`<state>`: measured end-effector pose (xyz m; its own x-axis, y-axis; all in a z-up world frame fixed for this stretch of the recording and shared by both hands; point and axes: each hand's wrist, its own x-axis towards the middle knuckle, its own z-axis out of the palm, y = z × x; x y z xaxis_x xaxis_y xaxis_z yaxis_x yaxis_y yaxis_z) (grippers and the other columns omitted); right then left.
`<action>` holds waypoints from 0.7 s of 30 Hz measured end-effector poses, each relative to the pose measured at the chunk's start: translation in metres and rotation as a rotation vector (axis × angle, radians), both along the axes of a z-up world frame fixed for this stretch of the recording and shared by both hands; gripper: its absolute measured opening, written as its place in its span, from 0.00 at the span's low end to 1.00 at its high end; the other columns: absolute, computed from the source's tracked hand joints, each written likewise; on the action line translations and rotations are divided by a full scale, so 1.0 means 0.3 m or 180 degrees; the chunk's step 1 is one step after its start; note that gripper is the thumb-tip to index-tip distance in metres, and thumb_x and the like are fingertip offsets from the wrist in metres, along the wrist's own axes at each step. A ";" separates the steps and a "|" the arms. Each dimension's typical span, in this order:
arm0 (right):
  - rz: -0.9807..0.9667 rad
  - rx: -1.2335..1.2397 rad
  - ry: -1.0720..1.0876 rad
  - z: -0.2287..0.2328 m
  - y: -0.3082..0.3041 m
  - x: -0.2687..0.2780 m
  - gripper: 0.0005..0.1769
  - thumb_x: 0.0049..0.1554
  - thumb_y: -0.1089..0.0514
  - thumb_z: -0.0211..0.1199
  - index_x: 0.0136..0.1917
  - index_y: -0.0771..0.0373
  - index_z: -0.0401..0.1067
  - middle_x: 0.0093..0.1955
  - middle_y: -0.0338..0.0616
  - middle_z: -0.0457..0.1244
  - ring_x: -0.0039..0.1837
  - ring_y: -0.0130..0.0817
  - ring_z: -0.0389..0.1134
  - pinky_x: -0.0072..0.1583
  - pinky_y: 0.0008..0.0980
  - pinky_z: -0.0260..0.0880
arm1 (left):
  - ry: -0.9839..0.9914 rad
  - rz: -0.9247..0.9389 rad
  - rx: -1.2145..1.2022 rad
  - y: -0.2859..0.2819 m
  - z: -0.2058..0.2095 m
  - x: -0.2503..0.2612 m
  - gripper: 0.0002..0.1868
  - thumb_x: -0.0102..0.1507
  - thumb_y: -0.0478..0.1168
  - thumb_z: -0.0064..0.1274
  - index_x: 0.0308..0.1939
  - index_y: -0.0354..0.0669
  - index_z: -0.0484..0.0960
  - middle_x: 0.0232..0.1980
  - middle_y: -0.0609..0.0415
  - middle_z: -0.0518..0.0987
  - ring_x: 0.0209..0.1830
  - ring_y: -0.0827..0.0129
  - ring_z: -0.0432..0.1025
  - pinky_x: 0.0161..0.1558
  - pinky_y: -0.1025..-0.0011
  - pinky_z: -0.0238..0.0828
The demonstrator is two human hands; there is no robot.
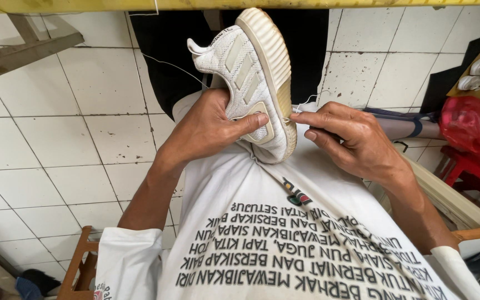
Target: The person holds a white sneaker on their lap and repeatedly inserts a needle with white thread through the shoe's upper and sole, pulling the thread tight to stitch the shoe. The person adjusts the shoe's position and continues sewing along the side of the sneaker.
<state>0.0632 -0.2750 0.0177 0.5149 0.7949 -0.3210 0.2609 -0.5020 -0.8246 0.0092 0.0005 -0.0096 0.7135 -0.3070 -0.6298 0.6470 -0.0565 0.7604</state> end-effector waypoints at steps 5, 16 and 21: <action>0.0044 0.0018 0.0065 0.004 -0.001 0.011 0.21 0.66 0.64 0.58 0.72 0.60 0.70 0.42 0.41 0.62 0.43 0.34 0.63 0.47 0.34 0.63 | -0.0241 0.0022 -0.0115 -0.001 -0.017 -0.006 0.15 0.63 0.48 0.56 0.50 0.46 0.85 0.51 0.59 0.87 0.52 0.72 0.82 0.54 0.73 0.78; 0.0069 -0.0097 0.0168 0.008 -0.002 0.023 0.21 0.66 0.62 0.57 0.72 0.58 0.70 0.39 0.39 0.61 0.41 0.34 0.62 0.46 0.33 0.62 | -0.0229 -0.0046 -0.0037 0.003 -0.015 -0.003 0.16 0.63 0.49 0.56 0.49 0.47 0.85 0.50 0.60 0.87 0.51 0.73 0.82 0.51 0.73 0.78; 0.0038 -0.0118 0.0217 0.008 -0.001 0.024 0.21 0.66 0.62 0.57 0.72 0.58 0.70 0.39 0.39 0.61 0.41 0.34 0.62 0.47 0.33 0.62 | -0.0191 -0.0062 -0.0046 0.003 -0.009 0.002 0.16 0.63 0.49 0.56 0.49 0.47 0.86 0.50 0.60 0.88 0.51 0.73 0.83 0.51 0.73 0.79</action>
<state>0.0705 -0.2753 0.0202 0.4814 0.7878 -0.3843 0.2110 -0.5297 -0.8215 0.0096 0.0015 -0.0124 0.7436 -0.3300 -0.5815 0.5991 -0.0575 0.7986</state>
